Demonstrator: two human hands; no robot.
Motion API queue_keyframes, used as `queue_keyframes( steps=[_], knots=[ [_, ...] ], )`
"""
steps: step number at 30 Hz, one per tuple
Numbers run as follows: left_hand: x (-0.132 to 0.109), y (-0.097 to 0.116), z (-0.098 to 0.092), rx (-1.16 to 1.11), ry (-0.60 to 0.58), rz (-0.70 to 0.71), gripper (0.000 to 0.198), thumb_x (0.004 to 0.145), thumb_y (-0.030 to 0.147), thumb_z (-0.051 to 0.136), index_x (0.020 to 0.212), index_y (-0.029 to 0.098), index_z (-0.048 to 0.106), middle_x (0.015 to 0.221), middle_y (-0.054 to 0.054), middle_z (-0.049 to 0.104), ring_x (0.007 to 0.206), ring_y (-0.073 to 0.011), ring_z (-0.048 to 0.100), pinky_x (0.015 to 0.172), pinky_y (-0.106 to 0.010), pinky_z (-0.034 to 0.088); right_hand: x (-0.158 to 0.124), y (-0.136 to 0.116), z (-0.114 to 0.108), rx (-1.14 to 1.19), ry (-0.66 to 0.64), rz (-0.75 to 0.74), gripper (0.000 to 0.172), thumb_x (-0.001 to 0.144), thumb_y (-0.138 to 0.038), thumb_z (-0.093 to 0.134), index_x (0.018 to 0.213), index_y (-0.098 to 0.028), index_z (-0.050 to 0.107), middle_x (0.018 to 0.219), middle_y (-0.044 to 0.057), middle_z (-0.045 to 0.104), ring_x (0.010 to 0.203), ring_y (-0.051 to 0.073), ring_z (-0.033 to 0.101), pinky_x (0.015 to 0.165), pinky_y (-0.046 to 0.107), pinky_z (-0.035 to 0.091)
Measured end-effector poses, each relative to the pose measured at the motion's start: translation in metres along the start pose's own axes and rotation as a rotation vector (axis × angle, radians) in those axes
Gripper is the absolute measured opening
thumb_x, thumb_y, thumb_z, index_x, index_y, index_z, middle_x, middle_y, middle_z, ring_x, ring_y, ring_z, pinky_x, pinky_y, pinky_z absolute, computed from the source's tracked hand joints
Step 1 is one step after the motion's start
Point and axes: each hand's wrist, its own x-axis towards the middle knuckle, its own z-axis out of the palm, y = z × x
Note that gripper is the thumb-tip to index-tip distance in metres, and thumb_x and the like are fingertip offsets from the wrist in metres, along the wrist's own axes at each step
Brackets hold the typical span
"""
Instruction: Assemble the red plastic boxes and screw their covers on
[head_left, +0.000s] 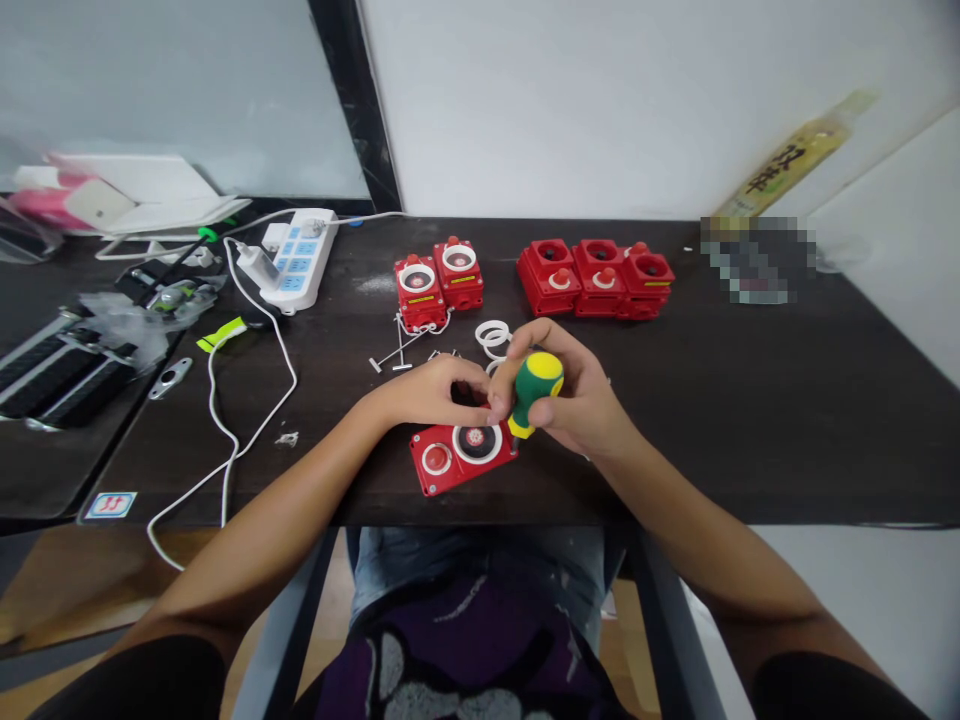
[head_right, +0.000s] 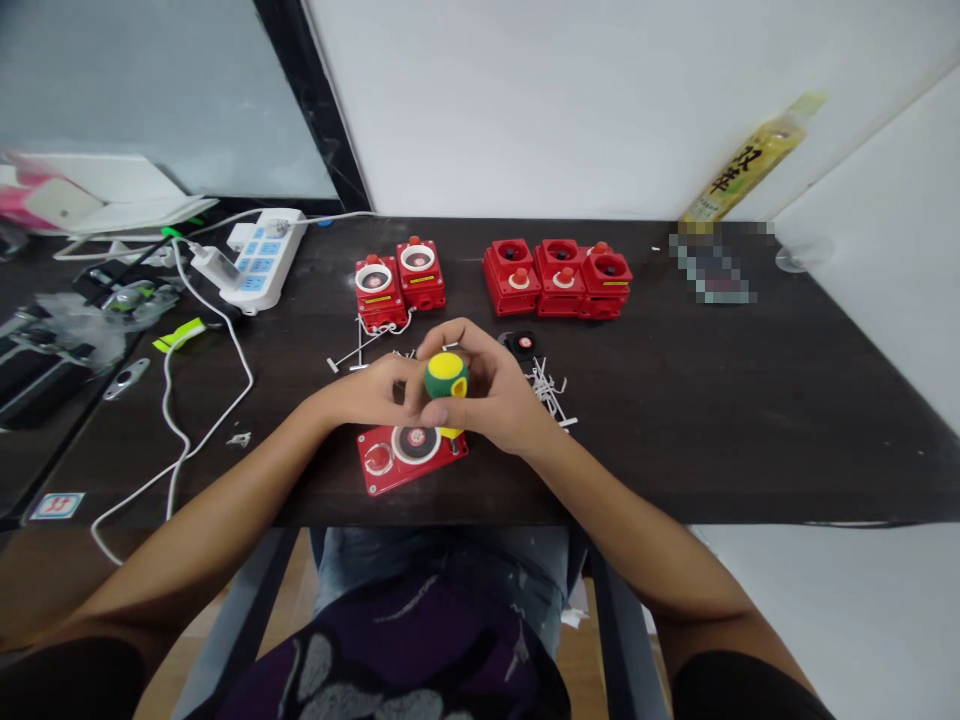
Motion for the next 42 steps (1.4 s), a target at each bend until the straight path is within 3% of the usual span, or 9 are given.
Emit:
queue_keyframes(
  steps=[8,14,20,23,26,32,35,38,42],
  knots=[
    [-0.0004,0.0015,-0.0001,-0.026,-0.015,0.032,0.013,0.084,0.029,0.081,0.089,0.017,0.078,0.079,-0.002,0.076,0.076,-0.0148,0.07,0.075,-0.024,0.055,0.0003,-0.0014,0.0029,-0.035,-0.065,0.017,0.037,0.092,-0.051,0.073,0.107,-0.017,0.072,0.091,0.005,0.068,0.08,0.017,0.065,0.071,0.031,0.054],
    [-0.0005,-0.0018,-0.001,-0.018,-0.016,0.023,0.018,0.081,0.03,0.083,0.089,0.016,0.076,0.082,-0.002,0.075,0.074,-0.0142,0.067,0.071,-0.024,0.052,0.0012,-0.0001,0.0009,-0.074,0.012,-0.019,0.055,0.07,-0.03,0.096,0.115,-0.024,0.066,0.096,0.001,0.071,0.087,0.016,0.068,0.075,0.027,0.056],
    [-0.0007,-0.0038,0.0008,-0.021,-0.003,0.021,0.018,0.081,0.028,0.082,0.078,0.016,0.069,0.08,-0.001,0.073,0.072,-0.0128,0.065,0.067,-0.023,0.051,0.0007,-0.0058,0.0052,-0.05,-0.055,0.042,0.034,0.094,-0.045,0.073,0.115,-0.019,0.068,0.095,0.007,0.074,0.09,0.019,0.07,0.082,0.034,0.059],
    [-0.0009,-0.0025,0.0012,-0.052,0.0,0.007,0.018,0.082,0.03,0.082,0.091,0.016,0.074,0.086,-0.002,0.076,0.077,-0.0142,0.068,0.071,-0.024,0.053,0.0032,-0.0078,0.0069,-0.102,-0.051,-0.007,0.04,0.084,-0.045,0.083,0.111,-0.019,0.071,0.098,0.005,0.073,0.088,0.017,0.067,0.081,0.031,0.057],
    [-0.0008,-0.003,0.0005,-0.053,-0.008,0.013,0.022,0.082,0.031,0.083,0.096,0.016,0.075,0.087,-0.002,0.075,0.077,-0.0144,0.067,0.071,-0.024,0.053,0.0045,-0.0088,0.0068,-0.18,-0.049,-0.036,0.047,0.07,-0.026,0.096,0.11,-0.021,0.072,0.097,0.0,0.071,0.085,0.013,0.065,0.081,0.026,0.056],
    [-0.0007,-0.0054,0.0002,0.0,0.001,0.03,0.024,0.08,0.031,0.083,0.075,0.015,0.065,0.079,-0.001,0.071,0.071,-0.0131,0.063,0.067,-0.024,0.052,-0.0028,-0.0062,0.0047,-0.095,-0.073,0.032,0.047,0.089,-0.033,0.081,0.131,-0.023,0.064,0.101,0.005,0.076,0.095,0.018,0.072,0.082,0.03,0.058],
    [-0.0012,-0.0045,0.001,-0.033,0.015,0.013,0.026,0.079,0.031,0.083,0.071,0.015,0.063,0.078,-0.002,0.072,0.073,-0.0142,0.066,0.069,-0.025,0.053,-0.0017,-0.0059,0.0043,-0.106,-0.109,-0.005,0.05,0.084,-0.039,0.086,0.127,-0.022,0.068,0.104,0.006,0.076,0.097,0.02,0.071,0.081,0.03,0.058],
    [-0.0015,-0.0037,0.0014,-0.037,0.013,-0.005,0.02,0.079,0.03,0.085,0.08,0.015,0.071,0.076,-0.001,0.072,0.071,-0.0142,0.065,0.068,-0.025,0.052,0.0031,-0.0075,0.0049,-0.183,-0.104,-0.086,0.051,0.071,-0.028,0.096,0.118,-0.024,0.074,0.103,0.003,0.076,0.097,0.019,0.071,0.082,0.029,0.057],
    [-0.0017,-0.0033,0.0019,-0.066,-0.001,0.019,0.019,0.081,0.03,0.084,0.092,0.016,0.078,0.084,-0.002,0.076,0.075,-0.0145,0.068,0.07,-0.025,0.054,0.0046,-0.0068,0.0047,-0.248,-0.087,-0.13,0.039,0.079,-0.032,0.09,0.115,-0.025,0.078,0.104,0.004,0.076,0.099,0.019,0.071,0.084,0.031,0.058]
  ],
)
